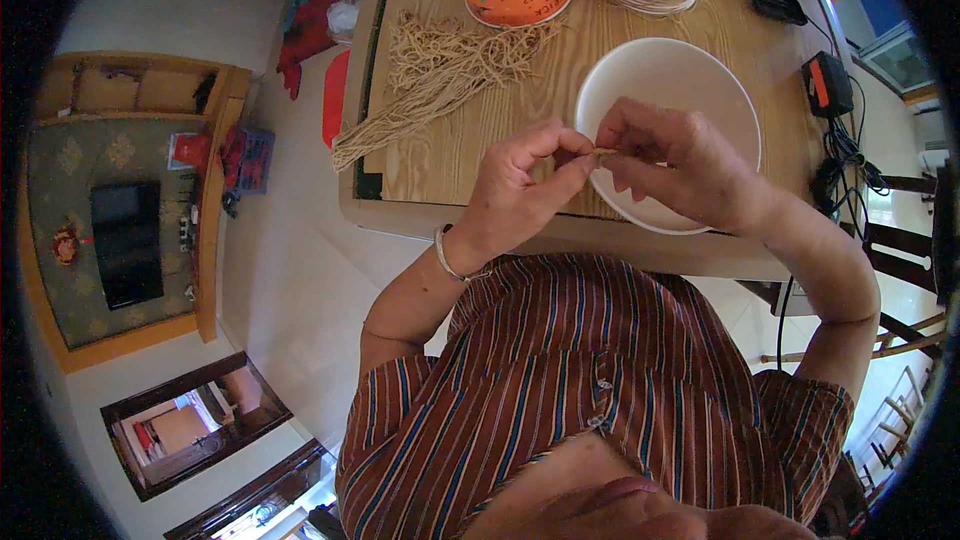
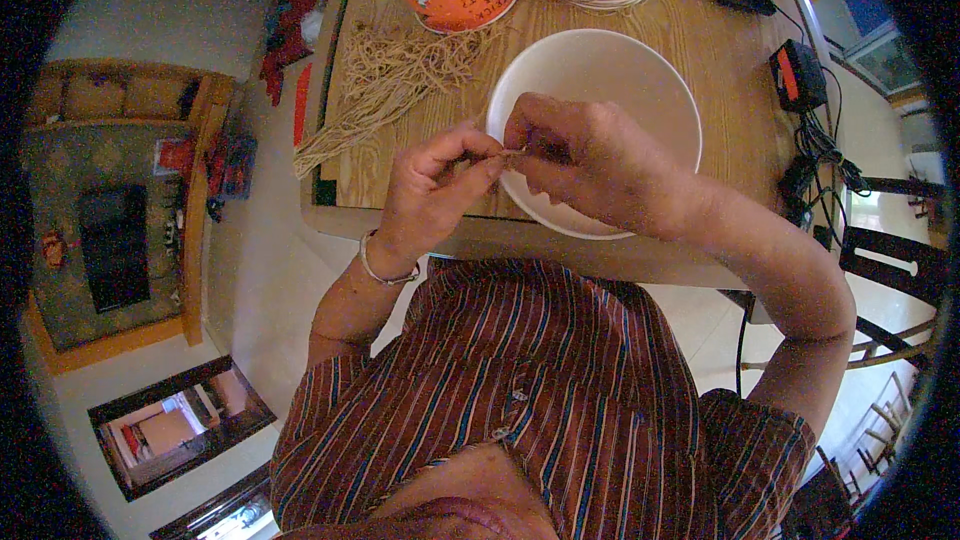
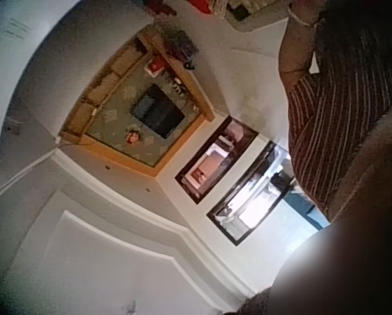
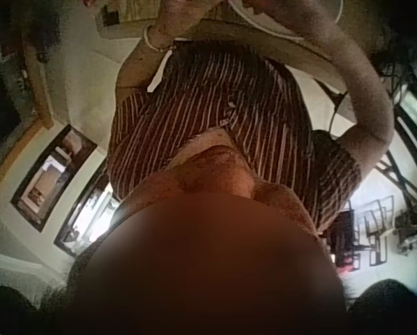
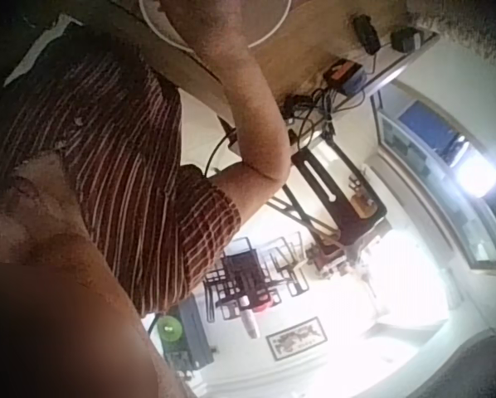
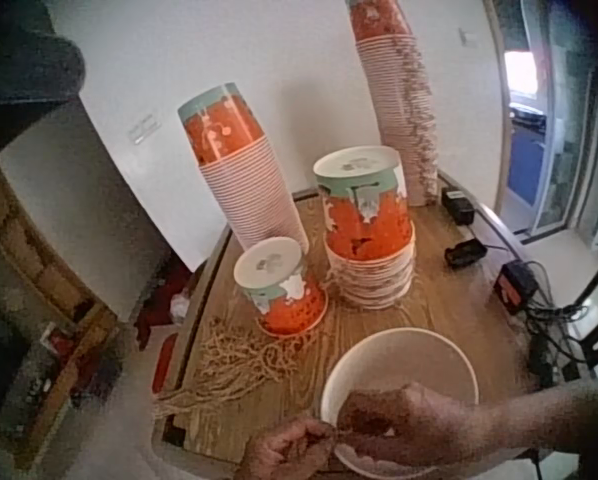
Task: Threading a string through holes in a paper bucket for assembly.
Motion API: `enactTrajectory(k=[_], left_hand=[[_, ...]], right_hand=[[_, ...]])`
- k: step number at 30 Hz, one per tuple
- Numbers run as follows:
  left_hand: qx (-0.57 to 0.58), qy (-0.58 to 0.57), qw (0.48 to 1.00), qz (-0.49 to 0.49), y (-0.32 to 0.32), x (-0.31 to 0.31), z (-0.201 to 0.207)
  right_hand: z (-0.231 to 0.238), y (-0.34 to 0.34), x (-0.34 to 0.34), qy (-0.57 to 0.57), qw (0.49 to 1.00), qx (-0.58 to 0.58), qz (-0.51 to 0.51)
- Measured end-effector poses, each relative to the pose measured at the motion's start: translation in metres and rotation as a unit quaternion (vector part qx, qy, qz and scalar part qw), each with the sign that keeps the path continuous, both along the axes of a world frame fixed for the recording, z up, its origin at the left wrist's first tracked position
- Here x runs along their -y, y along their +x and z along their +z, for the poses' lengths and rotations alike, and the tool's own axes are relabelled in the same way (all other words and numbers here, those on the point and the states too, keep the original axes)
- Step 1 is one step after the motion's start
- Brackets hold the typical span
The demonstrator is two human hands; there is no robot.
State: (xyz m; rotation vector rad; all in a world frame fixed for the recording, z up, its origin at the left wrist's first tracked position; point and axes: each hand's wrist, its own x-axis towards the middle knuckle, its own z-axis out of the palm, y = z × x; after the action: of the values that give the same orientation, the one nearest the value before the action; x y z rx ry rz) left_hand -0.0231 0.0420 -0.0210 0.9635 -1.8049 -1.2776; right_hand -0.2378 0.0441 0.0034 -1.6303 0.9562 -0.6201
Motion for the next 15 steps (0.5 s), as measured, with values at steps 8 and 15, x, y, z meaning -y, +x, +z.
enactTrajectory(k=[8, 15], left_hand=[[-0.016, 0.065, 0.998, -0.002, 0.0031, -0.0005, -0.0032], [-0.074, 0.161, 0.984, 0.015, 0.0006, -0.0032, 0.0035]], right_hand=[[-0.0024, -0.0036, -0.0025, 0.024, 0.999, 0.006, -0.021], [-0.0047, -0.0060, -0.0019, -0.087, 0.995, -0.042, 0.022]])
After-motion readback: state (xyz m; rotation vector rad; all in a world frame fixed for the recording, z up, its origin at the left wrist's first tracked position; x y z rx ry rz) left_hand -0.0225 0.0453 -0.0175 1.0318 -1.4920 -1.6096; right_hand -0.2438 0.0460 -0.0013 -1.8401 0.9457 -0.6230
